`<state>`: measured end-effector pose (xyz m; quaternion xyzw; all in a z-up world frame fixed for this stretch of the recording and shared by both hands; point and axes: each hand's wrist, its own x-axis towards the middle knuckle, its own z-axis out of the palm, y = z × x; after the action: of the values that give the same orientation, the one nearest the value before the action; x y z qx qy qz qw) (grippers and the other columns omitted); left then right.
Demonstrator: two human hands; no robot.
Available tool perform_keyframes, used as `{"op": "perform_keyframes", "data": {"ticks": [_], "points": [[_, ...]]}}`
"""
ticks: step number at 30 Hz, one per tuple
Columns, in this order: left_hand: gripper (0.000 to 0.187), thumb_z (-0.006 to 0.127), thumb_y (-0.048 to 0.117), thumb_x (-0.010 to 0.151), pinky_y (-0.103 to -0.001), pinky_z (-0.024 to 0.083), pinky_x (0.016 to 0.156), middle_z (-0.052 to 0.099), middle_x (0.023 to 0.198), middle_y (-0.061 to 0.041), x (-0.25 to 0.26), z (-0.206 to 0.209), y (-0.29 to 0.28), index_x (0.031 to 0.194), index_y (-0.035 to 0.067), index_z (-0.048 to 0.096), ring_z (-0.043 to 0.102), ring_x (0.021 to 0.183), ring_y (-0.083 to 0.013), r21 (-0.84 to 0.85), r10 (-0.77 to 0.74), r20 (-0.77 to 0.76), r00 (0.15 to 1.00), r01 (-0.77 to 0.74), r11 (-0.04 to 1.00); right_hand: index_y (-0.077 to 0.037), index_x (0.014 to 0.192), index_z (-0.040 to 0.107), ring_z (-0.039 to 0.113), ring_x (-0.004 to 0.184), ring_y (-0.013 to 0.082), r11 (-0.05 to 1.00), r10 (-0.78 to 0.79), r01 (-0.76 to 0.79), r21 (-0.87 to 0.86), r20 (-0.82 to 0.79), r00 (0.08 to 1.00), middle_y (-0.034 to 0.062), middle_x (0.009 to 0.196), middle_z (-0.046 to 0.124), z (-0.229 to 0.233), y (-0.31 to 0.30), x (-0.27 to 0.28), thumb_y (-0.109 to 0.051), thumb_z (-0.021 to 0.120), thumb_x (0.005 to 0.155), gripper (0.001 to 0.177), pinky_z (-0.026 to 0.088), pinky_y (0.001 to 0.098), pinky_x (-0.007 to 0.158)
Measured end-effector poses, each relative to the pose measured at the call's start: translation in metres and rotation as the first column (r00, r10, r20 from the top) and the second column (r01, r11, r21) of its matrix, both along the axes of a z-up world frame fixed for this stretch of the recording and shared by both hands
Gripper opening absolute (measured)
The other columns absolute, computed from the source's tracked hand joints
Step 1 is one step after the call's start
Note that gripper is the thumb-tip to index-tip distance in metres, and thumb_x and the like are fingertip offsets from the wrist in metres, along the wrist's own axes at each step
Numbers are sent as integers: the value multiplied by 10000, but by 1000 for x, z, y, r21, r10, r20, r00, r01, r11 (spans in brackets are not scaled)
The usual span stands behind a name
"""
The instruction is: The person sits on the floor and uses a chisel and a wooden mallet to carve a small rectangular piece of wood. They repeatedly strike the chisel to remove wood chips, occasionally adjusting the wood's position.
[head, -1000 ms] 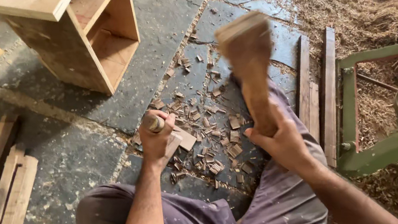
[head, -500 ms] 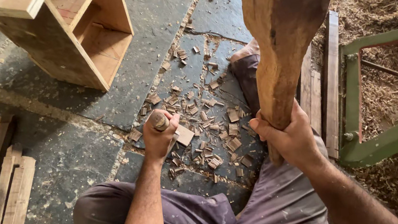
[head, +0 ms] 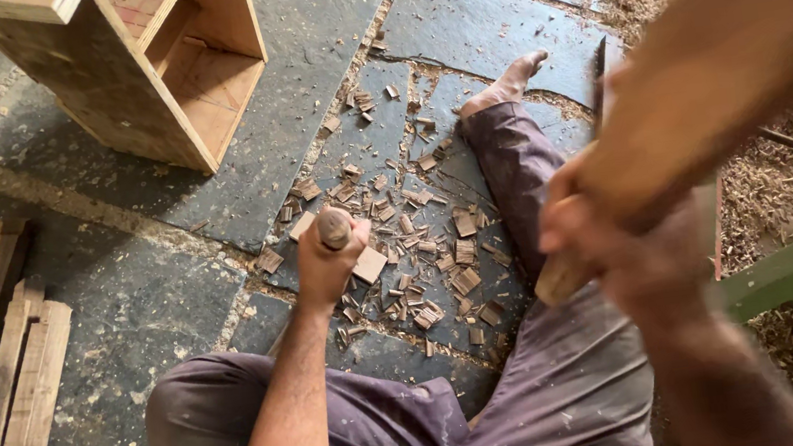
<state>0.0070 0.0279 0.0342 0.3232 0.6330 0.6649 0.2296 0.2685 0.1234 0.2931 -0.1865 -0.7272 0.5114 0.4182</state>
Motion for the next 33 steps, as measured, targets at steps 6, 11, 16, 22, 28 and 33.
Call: {"op": "perform_keyframes", "data": {"ticks": [6,11,16,22,28,33], "points": [[142,768,198,890,-240,577,544,680,776,23,-1,-2,4,868,143,640,644,635,-51,-33,1,-25,1000,-2,999,-17,1067,673,706,799,185,952,271,-302,-50,-323,907,113,950,678,-10,13,6,-107,688,985,122,611,333,670],[99,757,131,914,-287,526,610,704,818,-25,0,-10,5,983,98,694,639,708,-116,139,84,-398,913,-30,990,-71,1329,496,674,844,350,676,-339,-281,681,626,702,183,986,632,-123,14,-55,-146,701,905,477,577,472,750],[68,721,69,907,-297,448,515,658,708,-3,-2,-19,8,945,125,733,562,583,-105,20,-41,-243,969,47,999,-55,1535,316,692,924,433,768,-134,-329,550,639,757,250,1047,676,-103,-7,-40,-98,776,717,939,573,514,754],[152,760,148,910,-256,553,544,676,746,31,-9,12,-3,852,139,620,648,642,-47,176,59,-74,996,-45,983,-147,1578,317,786,980,271,992,-97,13,122,717,691,232,1088,761,-70,-5,-38,-240,788,771,940,620,417,850],[169,774,161,913,-264,555,557,673,751,18,-12,16,-5,836,143,625,640,639,-60,94,93,-115,989,-83,992,0,1480,441,661,1125,305,930,-183,-38,365,551,814,216,1245,648,-61,5,-32,-231,839,828,798,534,429,951],[179,770,166,888,-268,561,539,673,747,16,-10,12,-3,827,135,605,643,621,-63,-17,61,-80,995,-62,998,-21,1463,457,667,1060,256,966,-171,19,258,582,795,147,1176,651,-50,-3,-35,-275,828,795,805,539,414,932]]}}
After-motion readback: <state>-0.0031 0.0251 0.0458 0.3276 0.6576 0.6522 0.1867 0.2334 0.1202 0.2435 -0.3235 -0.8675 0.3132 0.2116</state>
